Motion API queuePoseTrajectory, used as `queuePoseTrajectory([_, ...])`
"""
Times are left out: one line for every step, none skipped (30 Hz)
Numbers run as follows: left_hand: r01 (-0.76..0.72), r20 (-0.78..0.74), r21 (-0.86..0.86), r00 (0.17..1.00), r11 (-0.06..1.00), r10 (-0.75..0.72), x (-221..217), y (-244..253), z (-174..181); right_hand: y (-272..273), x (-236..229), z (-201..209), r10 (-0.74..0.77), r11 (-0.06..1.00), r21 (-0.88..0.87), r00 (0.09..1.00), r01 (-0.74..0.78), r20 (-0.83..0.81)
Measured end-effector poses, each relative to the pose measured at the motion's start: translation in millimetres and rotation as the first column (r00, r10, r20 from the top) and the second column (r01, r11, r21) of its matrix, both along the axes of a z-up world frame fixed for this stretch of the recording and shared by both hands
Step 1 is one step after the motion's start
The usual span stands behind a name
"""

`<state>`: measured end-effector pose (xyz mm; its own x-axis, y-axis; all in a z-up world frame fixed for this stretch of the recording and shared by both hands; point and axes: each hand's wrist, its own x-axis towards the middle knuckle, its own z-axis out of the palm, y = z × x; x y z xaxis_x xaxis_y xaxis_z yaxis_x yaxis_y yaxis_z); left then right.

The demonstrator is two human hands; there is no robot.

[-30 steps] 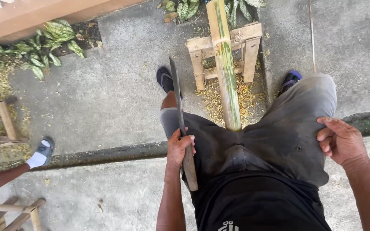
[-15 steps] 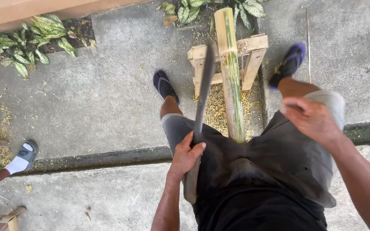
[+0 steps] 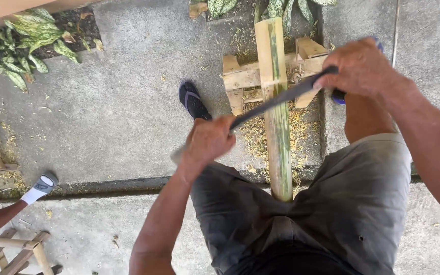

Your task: The recorder uses a machete to shave the outer layer off a bamboo pole while it is held in a wooden stand.

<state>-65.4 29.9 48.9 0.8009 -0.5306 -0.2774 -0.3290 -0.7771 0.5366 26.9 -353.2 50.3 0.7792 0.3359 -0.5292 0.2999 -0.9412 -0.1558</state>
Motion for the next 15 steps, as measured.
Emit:
queuePoseTrajectory([-0.055, 0.042, 0.005, 0.998, 0.998, 0.054, 21, -2, -6, -1, 15, -5, 0.004, 1.000, -0.003, 0.995, -0.004, 0.097])
queuePoseTrajectory([-0.109, 0.084, 0.009, 0.991, 0.994, 0.108, 41, -3, -12, -2, 29, -9, 0.008, 1.000, -0.006, 0.981, -0.006, 0.193])
queuePoseTrajectory([-0.110, 0.078, 0.013, 0.991, 0.994, 0.109, 64, -10, -5, -2, 43, -12, 0.008, 1.000, -0.002, 0.982, -0.007, 0.187])
queuePoseTrajectory([-0.152, 0.008, 0.103, 0.988, 0.983, 0.152, 86, -16, 3, -2, 57, -14, -0.010, 1.000, -0.002, 0.971, 0.011, 0.239])
queuePoseTrajectory([-0.186, -0.058, 0.194, 0.978, 0.963, 0.201, 109, -23, 11, -1, 71, -15, -0.028, 1.000, -0.001, 0.957, 0.029, 0.289])
queuePoseTrajectory([-0.186, -0.064, 0.198, 0.977, 0.962, 0.202, 123, -26, 11, -5, 80, -26, -0.028, 1.000, 0.002, 0.959, 0.029, 0.283])
queuePoseTrajectory([-0.183, -0.120, 0.244, 0.969, 0.952, 0.217, 137, -29, 10, -9, 87, -36, -0.072, 0.997, 0.037, 0.947, 0.064, 0.312])
queuePoseTrajectory([-0.178, -0.175, 0.289, 0.956, 0.941, 0.235, 150, -32, 10, -13, 93, -46, -0.118, 0.992, 0.073, 0.933, 0.098, 0.340])
queuePoseTrajectory([-0.176, -0.177, 0.290, 0.956, 0.941, 0.234, 160, -31, -2, -11, 97, -44, -0.119, 0.992, 0.074, 0.934, 0.100, 0.338])
queuePoseTrajectory([-0.168, -0.086, 0.270, 0.977, 0.948, 0.198, 169, -29, -14, -9, 101, -41, -0.161, 0.985, 0.117, 0.930, 0.129, 0.330])
queuePoseTrajectory([-0.156, 0.003, 0.253, 0.987, 0.955, 0.160, 176, -28, -26, -7, 102, -39, -0.204, 0.974, 0.160, 0.926, 0.160, 0.316])
queuePoseTrajectory([-0.152, -0.004, 0.255, 0.987, 0.955, 0.158, 179, -28, -30, -4, 103, -32, -0.207, 0.974, 0.160, 0.928, 0.163, 0.310])
queuePoseTrajectory([-0.156, 0.059, 0.250, 0.987, 0.956, 0.146, 183, -28, -33, -1, 104, -24, -0.277, 0.957, 0.159, 0.929, 0.243, 0.247])
queuePoseTrajectory([-0.161, 0.121, 0.245, 0.983, 0.956, 0.135, 186, -28, -36, 2, 105, -16, -0.346, 0.935, 0.153, 0.920, 0.321, 0.184])
queuePoseTrajectory([-0.160, 0.120, 0.244, 0.984, 0.956, 0.134, 188, -30, -32, 6, 104, -11, -0.346, 0.935, 0.152, 0.920, 0.322, 0.183])
